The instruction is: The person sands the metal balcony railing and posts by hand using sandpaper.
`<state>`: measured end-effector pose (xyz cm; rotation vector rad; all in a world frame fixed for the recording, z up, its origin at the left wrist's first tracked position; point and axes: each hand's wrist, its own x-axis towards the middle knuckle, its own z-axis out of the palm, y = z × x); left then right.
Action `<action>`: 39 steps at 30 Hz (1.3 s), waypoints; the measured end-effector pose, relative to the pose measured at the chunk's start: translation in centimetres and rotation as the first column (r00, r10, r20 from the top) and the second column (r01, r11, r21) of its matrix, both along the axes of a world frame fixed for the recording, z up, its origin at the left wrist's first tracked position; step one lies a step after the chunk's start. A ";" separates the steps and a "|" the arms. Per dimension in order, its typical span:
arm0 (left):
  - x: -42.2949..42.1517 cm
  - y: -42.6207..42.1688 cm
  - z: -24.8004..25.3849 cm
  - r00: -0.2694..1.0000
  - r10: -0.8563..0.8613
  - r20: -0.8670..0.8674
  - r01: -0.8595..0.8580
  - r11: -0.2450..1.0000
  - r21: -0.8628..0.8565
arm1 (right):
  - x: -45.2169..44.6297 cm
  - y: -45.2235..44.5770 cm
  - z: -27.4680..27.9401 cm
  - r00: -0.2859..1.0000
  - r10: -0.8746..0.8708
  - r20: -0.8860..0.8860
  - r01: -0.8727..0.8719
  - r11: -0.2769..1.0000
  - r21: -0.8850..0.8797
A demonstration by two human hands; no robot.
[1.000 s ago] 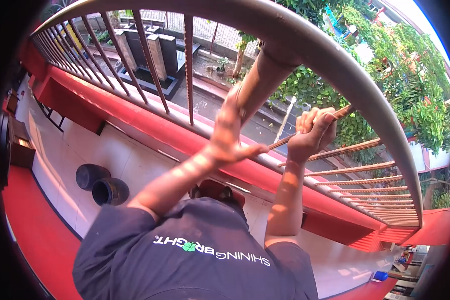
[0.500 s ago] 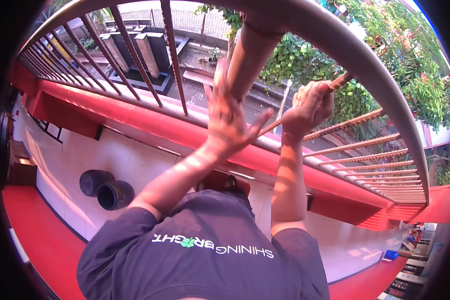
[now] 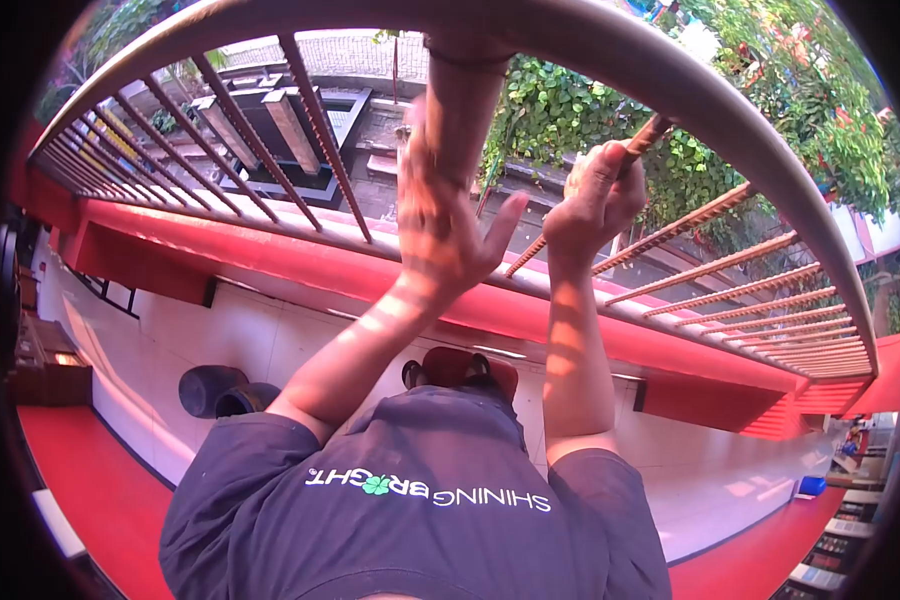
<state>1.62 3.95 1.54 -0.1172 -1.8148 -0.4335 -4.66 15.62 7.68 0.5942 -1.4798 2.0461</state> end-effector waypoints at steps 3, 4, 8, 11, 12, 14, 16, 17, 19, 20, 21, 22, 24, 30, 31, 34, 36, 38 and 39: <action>2.8 1.7 -6.6 0.912 -0.099 0.398 0.003 0.972 0.234 | -0.3 -0.3 0.1 0.997 -0.072 -0.032 0.072 0.997 -0.003; 3.4 2.0 -7.5 0.862 -0.071 0.502 -0.056 0.971 0.234 | -0.4 -0.3 -0.2 0.996 -0.081 -0.049 0.082 0.997 0.014; 1.1 0.0 1.2 0.991 0.033 0.129 -0.032 0.999 -0.016 | -0.4 0.1 -0.6 1.000 -0.018 -0.023 0.018 1.000 0.013; 1.3 0.5 2.0 0.981 -0.038 0.192 0.019 0.994 0.104 | -0.2 0.3 -0.6 0.999 -0.025 -0.024 0.026 0.999 0.034; 1.1 0.8 0.8 0.981 -0.043 0.189 0.015 0.989 0.147 | -0.3 0.3 -0.4 0.999 -0.032 -0.030 0.034 0.998 0.044; 1.7 1.7 -4.8 0.949 -0.079 0.304 0.009 0.974 0.227 | -0.7 0.2 -0.5 0.998 -0.036 -0.046 0.038 0.999 0.038; 2.1 1.8 -5.5 0.932 -0.094 0.349 -0.007 0.960 0.279 | -0.7 0.2 -0.8 0.997 -0.062 -0.045 0.064 0.997 0.044; 2.0 1.7 -4.4 0.931 -0.091 0.353 -0.014 0.958 0.285 | -0.7 0.2 -0.8 0.997 -0.046 -0.068 0.049 0.998 0.039; 1.0 0.8 1.4 0.982 -0.034 0.184 0.007 0.989 0.149 | -0.7 0.2 -0.8 0.997 -0.033 -0.067 0.036 0.998 0.042; 0.8 0.3 4.4 0.975 -0.028 0.220 -0.011 0.985 0.171 | -0.6 0.2 -0.8 0.996 -0.034 -0.077 0.037 0.999 0.029; 0.6 0.1 4.5 0.971 -0.008 0.237 -0.026 0.990 0.139 | -0.6 0.2 -0.9 0.997 -0.044 -0.063 0.046 0.998 0.039; 0.5 0.1 4.7 0.968 0.014 0.250 -0.043 0.993 0.108 | -0.5 0.2 -1.0 0.997 -0.041 -0.064 0.043 0.998 0.035; 0.8 0.6 -0.1 0.978 0.033 0.205 -0.049 0.996 0.072 | -0.8 0.1 -0.9 0.998 -0.029 -0.063 0.029 1.000 0.010; 1.5 0.8 -1.8 0.950 -0.038 0.310 -0.013 0.987 0.159 | -0.8 0.1 -0.7 0.997 -0.044 -0.058 0.046 0.998 0.032; 1.1 0.3 0.9 0.978 -0.055 0.203 0.033 0.993 0.112 | -0.7 0.1 -0.9 0.998 -0.029 -0.054 0.030 0.999 0.016; 0.5 0.4 4.2 0.957 -0.091 0.276 0.029 0.975 0.219 | -0.4 0.2 -0.5 0.997 -0.009 -0.078 0.013 0.999 0.047; 1.1 0.9 0.3 0.956 -0.096 0.279 0.035 0.976 0.216 | -0.6 0.4 -0.7 0.998 -0.001 -0.063 0.004 0.999 0.046; 2.3 1.6 -4.6 0.928 -0.122 0.352 0.038 0.971 0.235 | -0.7 0.1 -0.7 0.995 -0.038 -0.091 0.044 0.997 0.063; 2.7 1.5 -4.8 0.916 -0.182 0.358 0.071 0.951 0.302 | -0.7 0.0 -0.7 0.994 -0.036 -0.099 0.042 0.997 0.058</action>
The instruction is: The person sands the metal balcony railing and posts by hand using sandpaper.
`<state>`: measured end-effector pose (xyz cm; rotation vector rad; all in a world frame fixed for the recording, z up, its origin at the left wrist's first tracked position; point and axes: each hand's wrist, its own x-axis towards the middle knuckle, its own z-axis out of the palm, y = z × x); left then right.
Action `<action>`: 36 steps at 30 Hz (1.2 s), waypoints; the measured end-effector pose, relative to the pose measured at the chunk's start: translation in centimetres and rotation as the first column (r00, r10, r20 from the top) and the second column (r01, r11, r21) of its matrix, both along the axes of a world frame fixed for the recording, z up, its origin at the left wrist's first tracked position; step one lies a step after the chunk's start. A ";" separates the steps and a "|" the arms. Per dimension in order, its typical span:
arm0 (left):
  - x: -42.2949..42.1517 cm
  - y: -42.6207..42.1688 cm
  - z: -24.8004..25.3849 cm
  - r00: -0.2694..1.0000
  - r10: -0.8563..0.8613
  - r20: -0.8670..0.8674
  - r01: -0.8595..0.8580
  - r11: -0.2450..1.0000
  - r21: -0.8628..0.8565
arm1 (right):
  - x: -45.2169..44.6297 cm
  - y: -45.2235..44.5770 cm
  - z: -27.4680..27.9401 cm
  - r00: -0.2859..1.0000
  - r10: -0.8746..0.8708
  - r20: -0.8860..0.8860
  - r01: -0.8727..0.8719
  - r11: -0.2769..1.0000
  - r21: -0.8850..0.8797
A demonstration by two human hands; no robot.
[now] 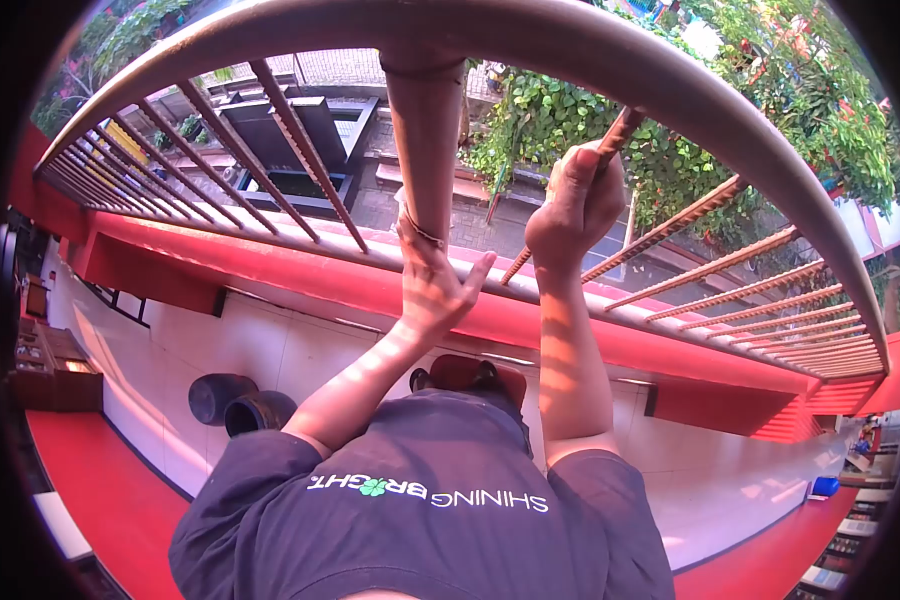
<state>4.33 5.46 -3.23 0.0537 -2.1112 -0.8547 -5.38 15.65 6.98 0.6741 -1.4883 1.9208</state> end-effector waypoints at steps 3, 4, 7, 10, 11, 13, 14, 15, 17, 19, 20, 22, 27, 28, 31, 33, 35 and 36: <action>-0.3 -1.3 4.3 0.994 -0.085 -0.074 0.089 0.995 0.054 | -0.1 0.3 -0.2 0.999 0.011 0.030 -0.010 1.000 -0.017; -0.9 -1.8 7.2 0.980 -0.095 -0.176 0.100 0.995 0.020 | -0.2 0.3 -0.3 1.000 -0.002 0.025 0.003 1.000 -0.021; -1.4 -1.5 11.3 0.983 -0.078 -0.166 0.083 0.996 0.024 | 0.0 0.3 -0.2 0.999 0.035 0.022 -0.034 0.999 -0.037; -1.4 -0.6 4.6 0.993 0.047 -0.108 -0.057 0.995 -0.087 | 0.1 0.4 0.0 0.999 0.028 0.028 -0.028 1.000 -0.015; -0.9 -0.3 2.0 0.998 0.056 0.029 -0.054 0.996 -0.074 | -0.1 0.3 -0.1 0.999 0.024 0.022 -0.024 0.999 -0.022; -0.6 0.5 -0.3 0.998 0.052 0.031 -0.052 0.998 -0.018 | 0.0 0.4 -0.3 1.000 0.000 0.019 0.000 1.000 -0.012; -0.6 0.5 0.6 0.999 0.040 0.006 -0.040 0.998 0.040 | 0.0 0.2 -0.3 1.000 0.007 0.016 -0.006 1.000 -0.024; -0.6 0.4 1.8 0.999 0.028 -0.018 -0.026 0.995 0.096 | 0.0 0.2 -0.3 1.000 0.008 0.020 -0.008 1.000 -0.022; -1.1 -0.6 7.4 0.989 0.056 -0.136 -0.071 0.992 -0.107 | 0.0 0.3 -0.3 0.999 0.030 0.024 -0.029 0.999 -0.037; -1.9 -1.6 12.0 0.980 -0.020 -0.196 0.008 0.998 -0.058 | 0.0 0.3 -0.5 0.999 0.033 0.027 -0.032 0.999 -0.040; -2.0 -1.2 11.7 0.981 0.033 -0.189 -0.050 0.995 -0.085 | 0.0 0.4 -0.5 0.999 0.029 0.014 -0.029 0.999 -0.031; -2.3 -0.4 8.5 0.974 0.110 -0.197 -0.136 0.984 -0.119 | 0.1 0.4 -0.3 1.000 0.019 0.013 -0.018 1.000 -0.013; -1.3 0.8 -6.5 0.983 0.176 -0.051 -0.181 0.976 -0.125 | -0.2 0.5 -0.4 1.000 -0.026 0.005 0.026 0.999 0.028; -1.2 0.7 -7.7 0.979 0.204 -0.028 -0.206 0.966 -0.156 | -0.2 0.5 -0.4 0.999 -0.040 0.011 0.039 0.999 0.032; -1.0 0.4 -8.9 0.982 0.189 0.000 -0.187 0.971 -0.146 | -0.5 0.7 -0.5 0.999 -0.035 0.015 0.034 0.999 0.040; -0.3 0.3 -11.9 0.975 0.220 0.026 -0.213 0.963 -0.167 | -0.2 0.8 -0.4 1.000 0.000 0.011 0.000 0.998 0.064; 0.6 0.9 -14.7 0.970 0.239 0.033 -0.227 0.950 -0.215 | 0.2 0.3 0.1 0.997 0.038 0.072 -0.037 0.999 -0.020; 0.8 1.3 -12.8 0.980 0.185 0.074 -0.180 0.981 -0.071 | 0.4 0.4 0.2 0.992 0.081 0.101 -0.078 0.996 -0.032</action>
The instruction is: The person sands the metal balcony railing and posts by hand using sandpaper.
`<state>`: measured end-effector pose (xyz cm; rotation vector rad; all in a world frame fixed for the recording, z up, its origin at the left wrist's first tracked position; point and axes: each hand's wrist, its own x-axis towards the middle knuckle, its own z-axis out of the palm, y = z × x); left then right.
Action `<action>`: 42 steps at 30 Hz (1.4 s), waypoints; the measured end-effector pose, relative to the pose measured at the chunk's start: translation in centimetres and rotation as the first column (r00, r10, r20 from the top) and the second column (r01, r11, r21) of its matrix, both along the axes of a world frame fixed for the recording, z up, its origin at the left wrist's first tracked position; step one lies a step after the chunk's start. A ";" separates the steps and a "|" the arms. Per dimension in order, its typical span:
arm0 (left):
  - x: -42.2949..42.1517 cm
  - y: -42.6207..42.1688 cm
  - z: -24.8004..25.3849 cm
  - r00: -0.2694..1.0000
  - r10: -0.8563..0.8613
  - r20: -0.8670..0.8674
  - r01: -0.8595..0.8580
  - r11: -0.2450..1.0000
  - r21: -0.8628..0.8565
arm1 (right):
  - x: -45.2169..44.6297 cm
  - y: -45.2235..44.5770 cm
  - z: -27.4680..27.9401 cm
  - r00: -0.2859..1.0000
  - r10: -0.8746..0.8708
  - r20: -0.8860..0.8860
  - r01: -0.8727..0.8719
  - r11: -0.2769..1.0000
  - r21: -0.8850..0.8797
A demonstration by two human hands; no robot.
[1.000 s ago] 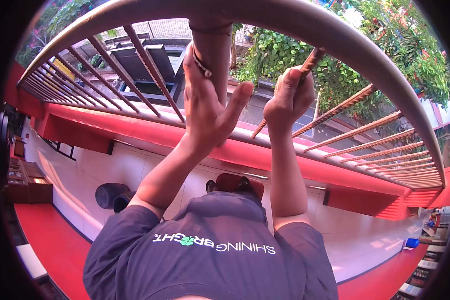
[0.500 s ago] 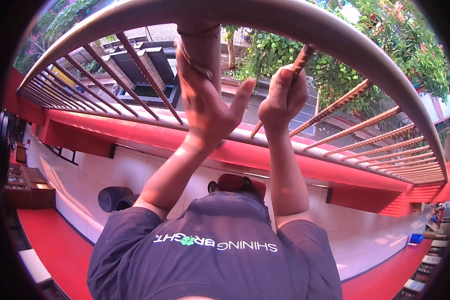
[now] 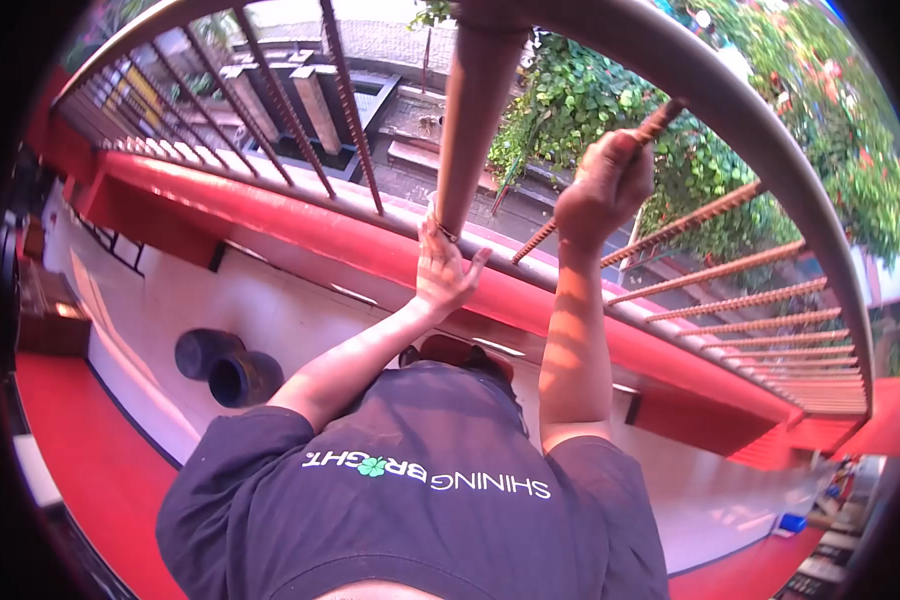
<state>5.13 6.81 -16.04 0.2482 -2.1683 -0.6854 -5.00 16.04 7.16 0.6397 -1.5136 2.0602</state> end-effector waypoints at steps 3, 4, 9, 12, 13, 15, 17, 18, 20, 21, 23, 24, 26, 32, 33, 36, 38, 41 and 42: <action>-1.8 -0.3 8.7 0.973 -0.031 -0.228 0.047 0.997 0.068 | 0.1 -0.1 0.3 0.999 0.030 -0.014 -0.030 1.000 -0.005; -1.7 -1.2 13.3 0.981 -0.080 -0.175 0.095 0.992 0.081 | 0.3 -0.3 0.3 1.000 0.028 -0.013 -0.028 0.999 -0.018; -1.9 -1.6 14.5 0.968 -0.034 -0.249 0.026 0.999 -0.035 | -0.1 -0.3 0.0 0.999 -0.005 -0.043 0.005 1.000 0.001; -0.4 -0.5 8.0 1.000 0.004 -0.009 -0.003 0.991 0.134 | -0.2 -0.4 0.1 0.998 -0.011 -0.061 0.010 1.000 -0.007; -0.4 -0.4 8.0 1.000 -0.001 0.023 -0.003 0.988 0.158 | -0.3 -0.4 0.1 0.998 -0.015 -0.065 0.015 1.000 -0.003; -0.3 -0.3 10.4 0.998 -0.002 0.065 -0.010 0.982 0.190 | -0.2 -0.3 0.0 0.998 -0.026 -0.050 0.027 1.000 0.004; -1.1 -1.3 18.4 0.997 -0.015 -0.078 0.017 0.999 0.031 | -0.3 -0.4 0.1 0.999 -0.039 -0.038 0.039 0.999 0.002; -1.7 -1.5 19.8 0.997 -0.016 -0.075 0.018 0.999 0.028 | -0.4 -0.5 0.0 0.995 -0.067 -0.068 0.067 0.998 0.006; -2.4 -1.6 21.1 0.978 -0.032 -0.208 0.032 0.999 -0.002 | -0.6 -0.1 -0.3 0.997 -0.043 -0.067 0.044 0.999 0.017; -1.7 -1.2 19.3 0.978 -0.029 -0.206 0.030 1.000 0.003 | -0.2 0.1 -0.3 0.997 -0.040 -0.066 0.042 0.999 0.022; -0.9 -0.8 12.8 0.997 0.013 -0.071 -0.010 0.999 0.042 | -0.1 -0.5 0.2 0.999 -0.020 -0.042 0.019 1.000 -0.022; -1.0 -0.6 10.1 0.999 0.031 0.026 -0.033 0.995 0.090 | -0.1 -0.6 0.3 0.998 -0.048 -0.047 0.048 0.999 -0.004; -0.2 -0.3 8.6 0.995 0.038 0.097 -0.051 0.990 0.133 | 0.2 -0.4 0.1 0.997 -0.074 -0.027 0.074 0.997 0.008; -3.0 -2.4 24.9 0.966 -0.019 -0.257 0.021 1.000 0.005 | -0.3 -0.5 -0.1 0.992 -0.126 -0.031 0.126 0.992 0.011; -3.0 -2.5 25.3 0.975 -0.069 -0.209 0.081 0.995 0.052 | -0.1 -0.5 0.1 0.986 -0.166 -0.015 0.166 0.986 0.024; -2.2 -1.7 15.6 0.976 -0.009 -0.217 -0.001 0.999 -0.045 | -0.1 -0.4 0.3 0.997 -0.065 -0.033 0.066 0.998 0.003; -0.7 -0.8 6.5 0.999 0.026 0.033 -0.027 0.999 0.023 | -0.2 -0.5 0.2 0.997 -0.072 -0.041 0.072 0.997 0.004; 0.6 0.0 3.7 0.986 0.031 0.163 -0.043 0.996 0.075 | 0.1 -0.7 0.3 0.995 -0.098 -0.028 0.099 0.995 0.011; 0.7 -0.5 4.0 0.992 -0.001 0.125 -0.010 0.996 0.086 | 0.1 -0.7 0.3 0.995 -0.092 -0.022 0.093 0.996 0.013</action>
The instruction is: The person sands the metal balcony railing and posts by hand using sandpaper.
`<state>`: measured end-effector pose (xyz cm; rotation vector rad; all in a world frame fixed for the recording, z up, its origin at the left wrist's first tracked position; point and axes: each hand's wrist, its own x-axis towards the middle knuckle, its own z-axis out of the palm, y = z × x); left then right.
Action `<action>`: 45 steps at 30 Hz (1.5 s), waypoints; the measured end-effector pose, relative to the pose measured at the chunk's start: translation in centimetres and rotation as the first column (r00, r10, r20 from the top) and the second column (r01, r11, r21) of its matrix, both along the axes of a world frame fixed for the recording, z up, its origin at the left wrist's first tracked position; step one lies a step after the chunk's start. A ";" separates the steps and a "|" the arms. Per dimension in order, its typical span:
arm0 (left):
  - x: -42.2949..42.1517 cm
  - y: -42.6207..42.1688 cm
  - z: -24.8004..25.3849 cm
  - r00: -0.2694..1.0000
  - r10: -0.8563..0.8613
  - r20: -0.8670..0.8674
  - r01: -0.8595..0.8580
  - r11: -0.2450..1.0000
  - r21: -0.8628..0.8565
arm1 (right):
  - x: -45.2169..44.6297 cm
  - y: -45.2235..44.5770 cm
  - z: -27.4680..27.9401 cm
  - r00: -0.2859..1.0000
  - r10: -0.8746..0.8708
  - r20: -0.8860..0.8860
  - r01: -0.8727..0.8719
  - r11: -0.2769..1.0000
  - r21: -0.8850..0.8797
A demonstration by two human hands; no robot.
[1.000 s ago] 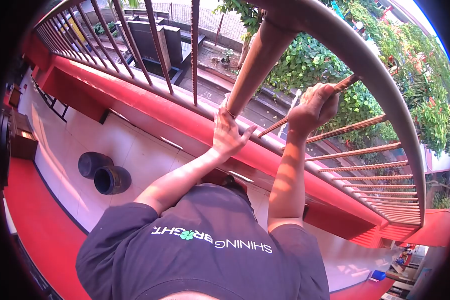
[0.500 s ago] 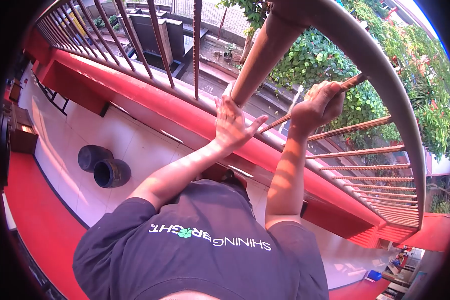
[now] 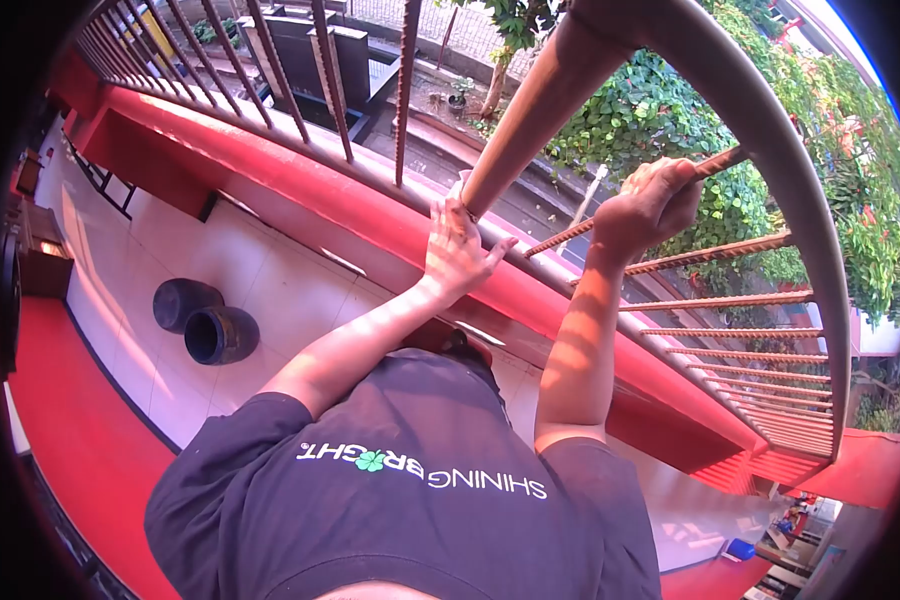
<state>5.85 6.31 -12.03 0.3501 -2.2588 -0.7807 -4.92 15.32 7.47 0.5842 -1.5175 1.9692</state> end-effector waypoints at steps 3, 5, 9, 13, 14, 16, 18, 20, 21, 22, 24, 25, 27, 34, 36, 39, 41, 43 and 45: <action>0.6 -0.7 -0.8 0.998 -0.059 0.027 0.059 0.998 0.004 | 0.0 0.2 -0.1 0.999 -0.002 -0.034 0.002 1.000 0.019; 1.0 -1.2 -0.9 0.993 -0.090 -0.072 0.094 0.994 0.052 | 0.1 0.2 -0.1 0.999 -0.010 -0.049 0.012 0.999 0.030; 1.1 -1.3 1.6 0.981 -0.164 -0.104 0.187 0.941 0.283 | 0.0 0.4 -0.4 0.999 0.020 -0.030 -0.019 0.999 0.026; -1.5 -1.8 11.5 0.863 -0.164 -0.478 0.193 0.981 0.011 | -0.1 0.4 -0.4 1.000 0.017 -0.024 -0.017 1.000 0.024; -1.7 -2.2 13.4 0.864 -0.162 -0.476 0.193 0.981 0.018 | 0.1 0.4 -0.4 1.000 0.017 -0.021 -0.016 0.999 0.031; -2.0 -2.7 15.8 0.853 -0.141 -0.503 0.073 0.986 -0.152 | 0.4 0.3 -0.1 1.000 0.024 -0.012 -0.024 1.000 0.019; -1.7 -1.9 8.3 0.924 -0.074 -0.375 0.036 0.994 -0.106 | 0.1 0.3 -0.1 0.999 0.035 -0.031 -0.034 0.999 0.023; 0.3 -2.4 2.0 0.984 -0.132 -0.117 0.138 0.989 0.046 | -0.2 0.1 -0.4 0.999 -0.014 -0.048 0.015 1.000 0.027; 0.9 -2.4 2.3 0.982 -0.167 -0.087 0.178 0.973 0.148 | -0.3 0.1 -0.5 0.998 -0.046 -0.051 0.047 0.999 0.024; -0.1 -2.6 2.9 0.975 -0.159 -0.153 0.179 0.976 0.127 | -0.3 -0.1 -0.4 0.997 -0.059 -0.054 0.060 0.998 0.026; -2.3 -3.3 7.9 0.942 -0.184 -0.280 0.216 0.973 0.086 | 0.0 0.1 -0.5 0.996 -0.071 -0.045 0.073 0.997 0.038; -3.3 -4.6 12.3 0.911 -0.220 -0.349 0.251 0.967 0.047 | -0.3 0.0 -0.5 0.995 -0.074 -0.060 0.076 0.997 0.030; -3.7 -7.0 21.3 0.842 -0.440 -0.312 0.484 0.872 0.076 | -0.1 0.0 -0.9 0.995 -0.081 -0.061 0.082 0.996 0.024; -3.2 -6.7 10.3 0.793 -0.487 -0.367 0.604 0.710 0.363 | -0.7 0.3 -1.0 0.998 0.008 -0.064 -0.007 1.000 0.001; -4.9 -8.0 14.9 0.708 -0.578 -0.405 0.695 0.672 0.257 | -0.4 0.3 -1.1 0.997 0.000 -0.075 0.000 1.000 -0.001; -7.0 -9.2 24.5 0.404 -0.681 -0.611 0.913 0.343 0.222 | -0.4 0.2 -0.8 0.997 0.006 -0.073 -0.006 1.000 0.003; -6.7 -9.0 23.7 0.401 -0.686 -0.607 0.913 0.358 0.197 | -0.2 0.4 -0.8 0.998 0.015 -0.067 -0.013 0.999 0.033; -5.4 -7.9 16.5 0.559 -0.610 -0.562 0.818 0.517 0.252 | -0.4 0.5 -0.9 0.997 0.001 -0.077 0.001 1.000 0.031; -3.1 -7.6 8.2 0.730 -0.584 -0.356 0.683 0.634 0.363 | -0.6 0.3 -1.0 0.996 -0.029 -0.083 0.031 0.999 0.020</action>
